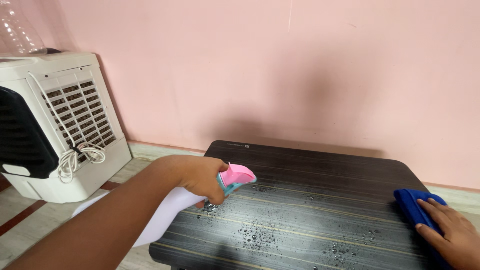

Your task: The person folds a blue cloth on a small table, then sprays the table surface with a spray bottle and wipes it with the cloth. The person places the spray bottle and cloth on the floor and moves a small bowl onto the table.

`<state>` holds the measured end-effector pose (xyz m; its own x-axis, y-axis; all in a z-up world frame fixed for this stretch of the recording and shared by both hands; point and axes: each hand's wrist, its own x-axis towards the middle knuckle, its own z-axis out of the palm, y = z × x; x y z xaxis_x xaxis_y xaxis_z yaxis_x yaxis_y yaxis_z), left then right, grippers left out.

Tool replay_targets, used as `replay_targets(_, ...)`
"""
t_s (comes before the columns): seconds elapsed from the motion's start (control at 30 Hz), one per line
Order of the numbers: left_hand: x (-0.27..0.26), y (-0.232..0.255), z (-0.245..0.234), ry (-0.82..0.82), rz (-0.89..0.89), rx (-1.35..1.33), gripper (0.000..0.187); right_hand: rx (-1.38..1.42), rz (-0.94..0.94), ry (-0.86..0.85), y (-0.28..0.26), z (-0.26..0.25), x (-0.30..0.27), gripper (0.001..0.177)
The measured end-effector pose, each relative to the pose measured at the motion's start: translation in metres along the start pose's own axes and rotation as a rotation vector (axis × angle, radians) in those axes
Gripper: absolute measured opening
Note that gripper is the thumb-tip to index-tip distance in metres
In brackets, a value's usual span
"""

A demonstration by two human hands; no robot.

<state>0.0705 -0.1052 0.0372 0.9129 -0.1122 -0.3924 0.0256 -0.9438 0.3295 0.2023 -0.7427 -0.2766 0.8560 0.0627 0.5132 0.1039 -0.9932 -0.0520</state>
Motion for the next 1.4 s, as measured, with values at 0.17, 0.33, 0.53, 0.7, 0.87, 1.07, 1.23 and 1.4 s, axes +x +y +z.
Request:
replay_targets(0.17, -0.009, 0.008, 0.007, -0.073, 0.098, -0.067, 0.064, -0.031, 0.018, -0.010, -0.001, 0.001, 0.001, 0.080)
replay_targets(0.33, -0.009, 0.017, 0.014, -0.192, 0.223, -0.090, 0.057, -0.110, 0.033, -0.042, -0.001, -0.003, 0.001, 0.079)
replay_targets(0.53, -0.010, 0.020, 0.023, -0.191, 0.197, -0.061, 0.055, -0.110, -0.013, -0.078, 0.003, -0.006, 0.002, 0.079)
replay_targets(0.7, -0.008, 0.005, -0.001, -0.106, 0.447, -0.404, 0.057, -0.050, 0.006, -0.051, -0.011, -0.014, -0.003, 0.078)
replay_targets(0.87, 0.006, -0.014, -0.029, 0.379, 0.469, -0.730, 0.049, -0.662, -0.117, -0.451, -0.058, -0.057, -0.008, 0.059)
replay_targets(1.07, 0.054, -0.014, -0.017, 0.895, 0.545, -0.818, 0.051, -0.584, 0.129, -0.580, -0.166, -0.113, -0.024, 0.060)
replay_targets(1.23, 0.089, -0.006, -0.014, 0.978, 0.455, -0.947, 0.061, -0.092, 0.424, -0.482, -0.250, -0.136, -0.022, 0.066)
replay_targets(1.4, 0.103, 0.005, -0.011, 0.957, 0.419, -0.989, 0.073, -0.039, 0.333, -0.472, -0.328, -0.141, -0.015, 0.066)
